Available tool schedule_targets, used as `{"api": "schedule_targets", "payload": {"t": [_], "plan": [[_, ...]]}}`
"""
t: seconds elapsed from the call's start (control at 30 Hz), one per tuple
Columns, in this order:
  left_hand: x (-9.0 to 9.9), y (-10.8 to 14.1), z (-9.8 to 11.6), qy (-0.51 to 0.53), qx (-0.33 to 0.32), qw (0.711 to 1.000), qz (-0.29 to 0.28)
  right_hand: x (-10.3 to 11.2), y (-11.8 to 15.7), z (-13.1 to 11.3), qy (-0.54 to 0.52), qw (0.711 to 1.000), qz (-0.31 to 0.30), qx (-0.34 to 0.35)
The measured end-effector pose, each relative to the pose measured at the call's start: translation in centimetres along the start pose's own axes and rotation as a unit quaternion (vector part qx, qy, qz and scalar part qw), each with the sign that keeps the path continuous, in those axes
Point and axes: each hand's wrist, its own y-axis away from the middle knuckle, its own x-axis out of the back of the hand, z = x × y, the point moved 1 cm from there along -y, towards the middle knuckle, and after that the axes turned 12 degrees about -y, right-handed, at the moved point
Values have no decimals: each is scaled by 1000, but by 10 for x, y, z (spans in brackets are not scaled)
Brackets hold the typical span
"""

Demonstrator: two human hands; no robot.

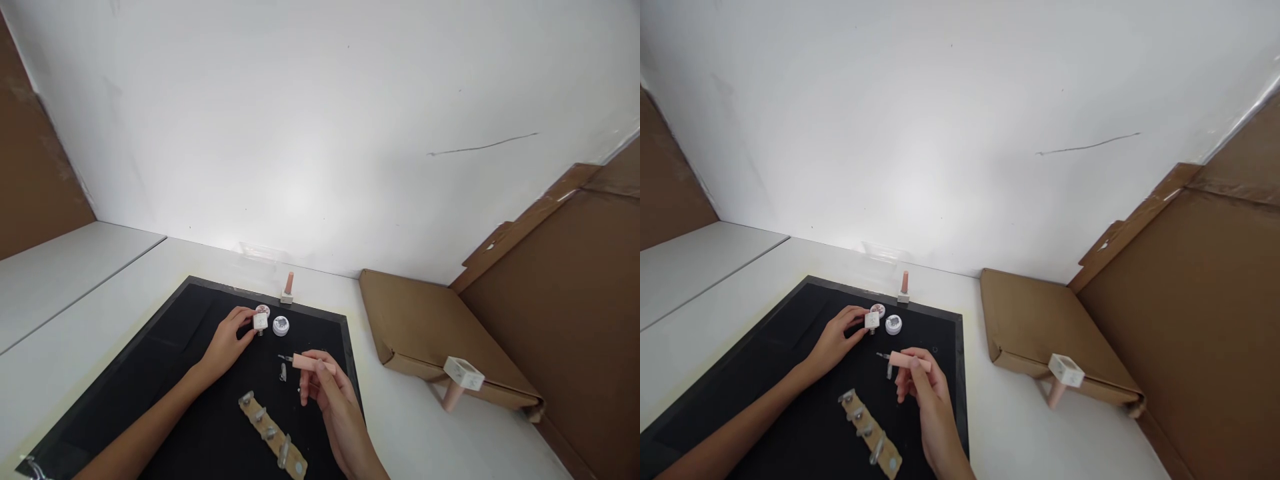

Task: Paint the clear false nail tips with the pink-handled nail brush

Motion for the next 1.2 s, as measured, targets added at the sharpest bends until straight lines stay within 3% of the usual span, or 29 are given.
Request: {"api": "schedule_targets", "payload": {"t": [0.33,0.63,0.87,1.2], "plan": [[0,-1,-1,-36,-10,999,5,3,-3,2,34,999,1,17],[3,0,1,-81,-18,996,22,14,-9,8,155,983,-17,94],[9,8,7,-117,-22,990,80,14,-8,8,375,905,-114,163],[16,10,18,-136,-74,983,95,19,-17,22,500,835,-146,177]]}}
